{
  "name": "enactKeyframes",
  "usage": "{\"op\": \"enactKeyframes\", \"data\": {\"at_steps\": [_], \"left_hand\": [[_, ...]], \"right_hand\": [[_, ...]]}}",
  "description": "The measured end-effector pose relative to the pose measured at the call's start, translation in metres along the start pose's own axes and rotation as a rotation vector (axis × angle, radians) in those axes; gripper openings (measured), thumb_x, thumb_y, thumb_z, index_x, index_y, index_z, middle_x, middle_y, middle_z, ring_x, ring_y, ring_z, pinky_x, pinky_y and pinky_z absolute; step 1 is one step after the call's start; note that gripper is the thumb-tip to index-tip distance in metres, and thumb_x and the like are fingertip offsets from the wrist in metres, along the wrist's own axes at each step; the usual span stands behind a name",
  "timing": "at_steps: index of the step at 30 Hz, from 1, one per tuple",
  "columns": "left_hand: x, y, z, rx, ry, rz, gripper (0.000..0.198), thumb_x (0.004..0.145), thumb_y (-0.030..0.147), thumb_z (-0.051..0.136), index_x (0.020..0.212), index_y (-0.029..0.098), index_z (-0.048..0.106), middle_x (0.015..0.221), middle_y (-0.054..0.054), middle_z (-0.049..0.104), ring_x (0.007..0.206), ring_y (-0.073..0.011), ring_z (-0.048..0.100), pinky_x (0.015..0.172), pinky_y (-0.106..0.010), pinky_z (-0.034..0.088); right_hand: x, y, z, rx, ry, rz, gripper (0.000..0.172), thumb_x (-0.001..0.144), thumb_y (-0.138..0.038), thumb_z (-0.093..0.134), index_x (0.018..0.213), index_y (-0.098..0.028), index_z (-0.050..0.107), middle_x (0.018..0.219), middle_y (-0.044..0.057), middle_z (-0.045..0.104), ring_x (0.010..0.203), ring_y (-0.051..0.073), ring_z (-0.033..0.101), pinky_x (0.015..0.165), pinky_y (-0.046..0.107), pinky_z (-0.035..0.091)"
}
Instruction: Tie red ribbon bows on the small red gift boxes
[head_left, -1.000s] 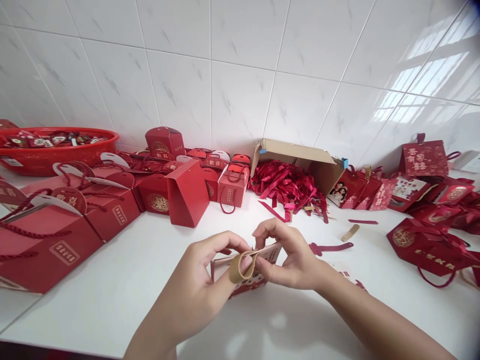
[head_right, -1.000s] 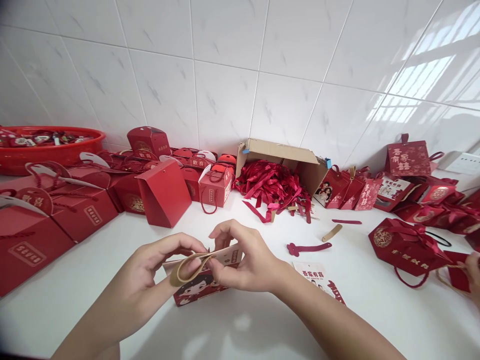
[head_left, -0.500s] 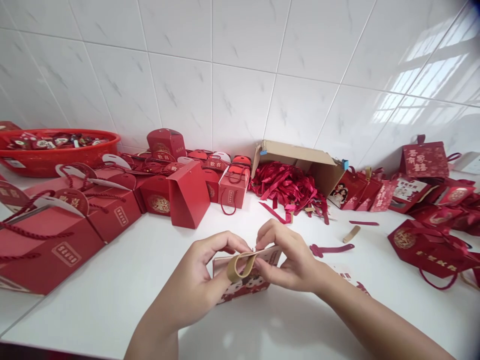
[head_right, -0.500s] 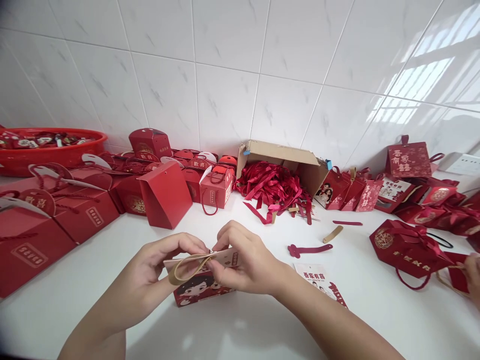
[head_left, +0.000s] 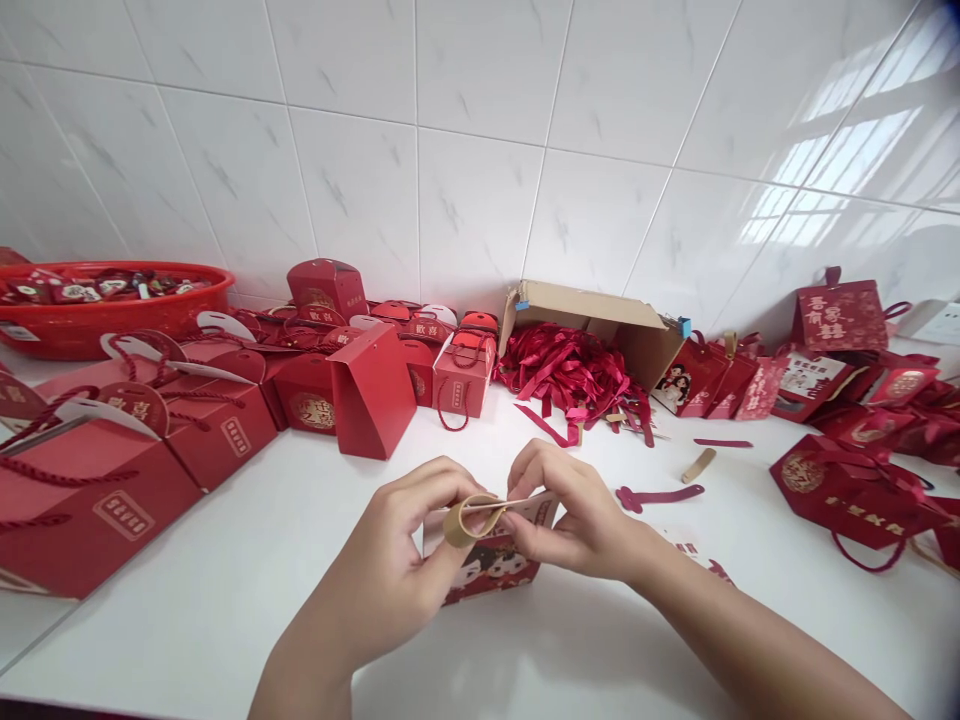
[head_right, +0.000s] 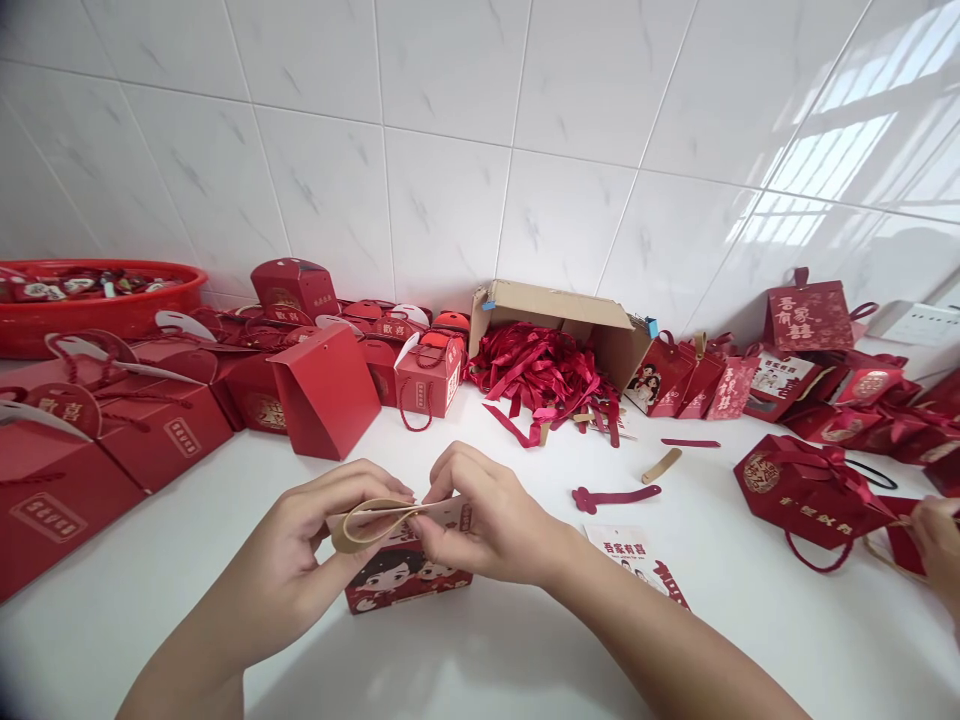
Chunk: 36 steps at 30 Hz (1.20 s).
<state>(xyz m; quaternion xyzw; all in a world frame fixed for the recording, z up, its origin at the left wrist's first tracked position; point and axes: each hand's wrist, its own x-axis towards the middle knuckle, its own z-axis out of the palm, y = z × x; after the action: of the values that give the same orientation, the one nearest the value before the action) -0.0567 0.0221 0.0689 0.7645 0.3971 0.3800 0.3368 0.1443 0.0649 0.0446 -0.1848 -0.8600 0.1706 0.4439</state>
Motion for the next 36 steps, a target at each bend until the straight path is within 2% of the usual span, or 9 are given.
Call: {"op": "enactKeyframes", "data": {"at_steps": [8,16,21,23,25,28,31,33,36], "left_hand": [[-0.002,-0.008,0.001,0.009,-0.019,-0.002,0.02,0.093,0.031,0.049,0.089,0.02,0.065,0.098,-0.006,0.066,0.085,-0.0179,0.062,0.07,-0.025,0.048],[0.006,-0.005,0.006,-0.079,0.101,-0.05,0.022,0.089,0.033,0.052,0.079,0.018,0.065,0.08,-0.005,0.062,0.078,-0.0185,0.059,0.069,-0.027,0.049],[0.005,-0.004,0.01,-0.115,0.27,-0.107,0.024,0.086,0.033,0.057,0.106,0.023,0.065,0.1,-0.005,0.067,0.094,-0.02,0.061,0.085,-0.029,0.047],[0.005,-0.005,0.01,-0.091,0.329,-0.13,0.032,0.085,0.038,0.059,0.114,0.024,0.061,0.109,-0.005,0.066,0.104,-0.0216,0.06,0.091,-0.031,0.045],[0.005,-0.008,0.009,-0.057,0.387,-0.145,0.036,0.085,0.042,0.059,0.116,0.024,0.059,0.112,-0.006,0.065,0.108,-0.0225,0.058,0.094,-0.033,0.043],[0.008,-0.014,0.007,0.002,0.478,-0.186,0.037,0.084,0.048,0.057,0.111,0.023,0.06,0.106,-0.006,0.067,0.107,-0.0236,0.059,0.097,-0.036,0.042],[0.011,-0.02,0.006,0.092,0.531,-0.234,0.036,0.081,0.052,0.056,0.103,0.024,0.063,0.103,-0.005,0.069,0.102,-0.0246,0.061,0.094,-0.038,0.044],[0.013,-0.023,0.006,0.136,0.522,-0.249,0.037,0.078,0.053,0.058,0.101,0.025,0.064,0.103,-0.004,0.069,0.098,-0.0247,0.062,0.09,-0.037,0.046],[0.015,-0.024,0.007,0.136,0.509,-0.293,0.034,0.076,0.053,0.059,0.096,0.026,0.064,0.104,-0.002,0.069,0.097,-0.024,0.062,0.086,-0.033,0.046]], "right_hand": [[0.002,-0.004,0.001,0.0,-0.008,0.023,0.015,0.082,-0.02,0.062,0.084,-0.022,0.047,0.079,0.002,0.055,0.065,0.013,0.053,0.051,0.022,0.043],[0.004,0.003,0.001,0.016,0.031,0.121,0.013,0.086,-0.025,0.062,0.083,-0.02,0.051,0.078,0.002,0.058,0.063,0.011,0.054,0.052,0.022,0.044],[0.012,0.001,-0.02,-0.099,-0.205,0.347,0.012,0.085,-0.029,0.066,0.089,-0.02,0.061,0.082,0.002,0.068,0.07,0.014,0.06,0.06,0.024,0.045],[0.014,0.001,-0.034,-0.163,-0.27,0.377,0.007,0.084,-0.025,0.066,0.083,-0.02,0.062,0.077,0.0,0.068,0.068,0.013,0.058,0.059,0.024,0.043],[0.014,0.006,-0.054,-0.289,-0.255,0.434,0.017,0.083,-0.027,0.067,0.07,-0.019,0.06,0.066,-0.001,0.064,0.06,0.012,0.054,0.054,0.023,0.04],[0.005,0.019,-0.101,-0.511,-0.132,0.633,0.033,0.078,-0.037,0.069,0.055,-0.018,0.055,0.052,-0.002,0.055,0.048,0.011,0.047,0.045,0.024,0.032],[-0.012,0.029,-0.155,-0.668,0.063,0.811,0.03,0.079,-0.038,0.066,0.058,-0.015,0.063,0.048,0.002,0.056,0.043,0.014,0.048,0.043,0.027,0.034],[-0.023,0.029,-0.184,-0.909,0.445,0.996,0.02,0.078,-0.033,0.066,0.079,-0.014,0.071,0.073,0.009,0.07,0.064,0.021,0.061,0.061,0.034,0.046],[-0.031,0.023,-0.206,-1.03,0.667,1.026,0.042,0.085,-0.03,0.057,0.122,-0.01,0.06,0.119,0.018,0.064,0.096,0.027,0.062,0.087,0.045,0.046]]}}
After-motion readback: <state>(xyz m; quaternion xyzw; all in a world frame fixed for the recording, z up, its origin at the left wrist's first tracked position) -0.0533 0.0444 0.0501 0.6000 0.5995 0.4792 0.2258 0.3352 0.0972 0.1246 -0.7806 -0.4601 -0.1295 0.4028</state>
